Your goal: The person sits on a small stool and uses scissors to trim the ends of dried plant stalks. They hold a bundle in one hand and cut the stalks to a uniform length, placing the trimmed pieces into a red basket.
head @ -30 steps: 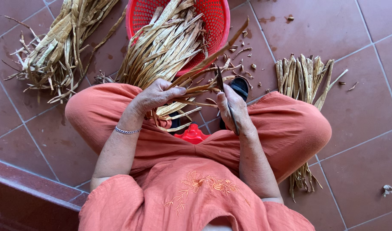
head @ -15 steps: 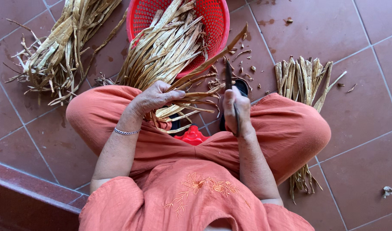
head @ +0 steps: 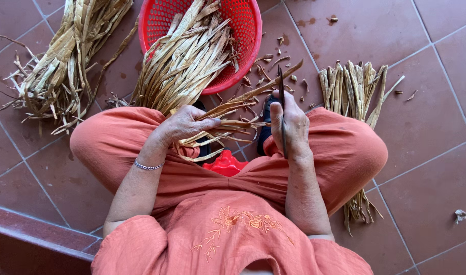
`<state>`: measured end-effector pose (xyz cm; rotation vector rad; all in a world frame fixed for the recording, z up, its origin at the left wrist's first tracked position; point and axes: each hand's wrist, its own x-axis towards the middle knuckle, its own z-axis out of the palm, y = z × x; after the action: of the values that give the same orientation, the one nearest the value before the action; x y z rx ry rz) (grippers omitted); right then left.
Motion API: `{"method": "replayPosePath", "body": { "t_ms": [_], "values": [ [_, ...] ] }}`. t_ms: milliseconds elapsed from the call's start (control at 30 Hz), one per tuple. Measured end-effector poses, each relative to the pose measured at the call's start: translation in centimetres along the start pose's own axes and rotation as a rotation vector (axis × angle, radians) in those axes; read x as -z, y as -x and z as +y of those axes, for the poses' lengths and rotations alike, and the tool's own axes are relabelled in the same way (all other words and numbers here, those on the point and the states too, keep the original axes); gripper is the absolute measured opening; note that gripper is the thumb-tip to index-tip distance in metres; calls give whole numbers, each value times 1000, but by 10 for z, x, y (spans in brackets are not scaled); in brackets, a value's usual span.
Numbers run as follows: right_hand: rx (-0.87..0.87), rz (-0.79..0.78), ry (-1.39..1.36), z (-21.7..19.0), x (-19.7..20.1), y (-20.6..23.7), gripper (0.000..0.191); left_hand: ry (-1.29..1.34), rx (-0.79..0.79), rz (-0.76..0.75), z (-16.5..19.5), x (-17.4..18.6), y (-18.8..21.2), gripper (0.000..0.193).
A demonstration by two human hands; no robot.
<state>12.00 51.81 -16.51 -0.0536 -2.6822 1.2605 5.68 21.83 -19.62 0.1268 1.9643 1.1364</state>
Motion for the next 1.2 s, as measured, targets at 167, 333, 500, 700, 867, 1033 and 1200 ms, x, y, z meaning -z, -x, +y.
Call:
{"method": "replayPosePath", "body": {
  "t_ms": [167, 333, 500, 700, 867, 1033, 1200],
  "values": [
    [-260, -36, -261, 1, 0, 2, 68, -2, 17, 43, 9, 0, 0, 39],
    [-308, 89, -656, 0, -4, 0, 38, 264, -189, 154, 29, 4, 10, 39],
    [-312, 68, -799, -8, -17, -2, 23, 450, -481, 291, 42, 13, -4, 51],
    [-331, -61, -927, -34, -38, -12, 46, 682, -511, 373, 53, 7, -36, 27],
    [-160, -161, -618, -60, -39, -31, 65, 586, -864, 413, 94, 3, -41, 28],
    [-50, -193, -738, -84, -24, -60, 66, 630, -852, 350, 146, 2, -19, 30],
    [87, -215, -899, -97, -4, -80, 67, 896, -791, 124, 180, 11, -8, 32]
  ]
}}
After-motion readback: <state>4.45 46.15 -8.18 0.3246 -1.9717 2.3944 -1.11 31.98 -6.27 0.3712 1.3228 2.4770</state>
